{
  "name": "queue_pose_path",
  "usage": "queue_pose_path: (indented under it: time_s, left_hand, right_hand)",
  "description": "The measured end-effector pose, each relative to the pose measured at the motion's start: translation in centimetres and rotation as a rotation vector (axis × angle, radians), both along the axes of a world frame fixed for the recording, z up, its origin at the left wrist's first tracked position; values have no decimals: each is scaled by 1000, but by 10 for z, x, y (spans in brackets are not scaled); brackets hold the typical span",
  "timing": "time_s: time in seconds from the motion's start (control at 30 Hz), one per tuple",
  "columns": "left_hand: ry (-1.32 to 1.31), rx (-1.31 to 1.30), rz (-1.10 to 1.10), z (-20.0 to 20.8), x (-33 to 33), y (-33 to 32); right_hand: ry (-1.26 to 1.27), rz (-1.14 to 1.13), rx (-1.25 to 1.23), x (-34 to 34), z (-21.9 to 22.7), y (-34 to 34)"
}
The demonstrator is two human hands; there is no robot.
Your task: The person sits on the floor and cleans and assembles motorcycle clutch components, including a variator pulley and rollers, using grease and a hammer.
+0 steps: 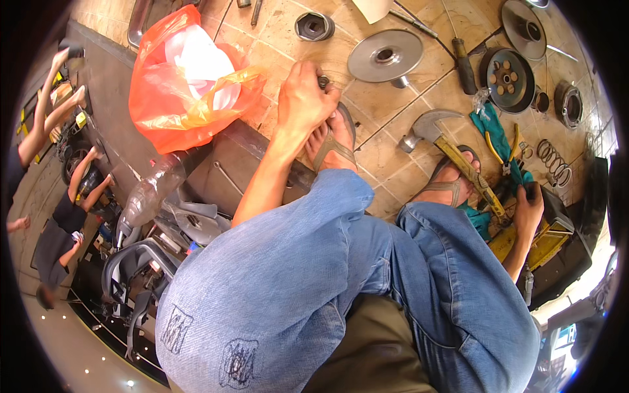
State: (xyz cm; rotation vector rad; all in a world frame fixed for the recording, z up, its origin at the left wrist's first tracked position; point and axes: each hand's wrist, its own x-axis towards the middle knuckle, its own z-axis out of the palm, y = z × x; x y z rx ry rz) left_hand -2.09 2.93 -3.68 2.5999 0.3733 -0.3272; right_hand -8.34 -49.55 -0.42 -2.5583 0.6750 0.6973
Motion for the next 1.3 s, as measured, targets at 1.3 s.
queue_pose_path:
  time_s: [1.3]
  left_hand:
    - [-9, -1040, 141, 84, 28, -75]
  right_hand:
    - [-324, 408, 262, 70, 114, 99]
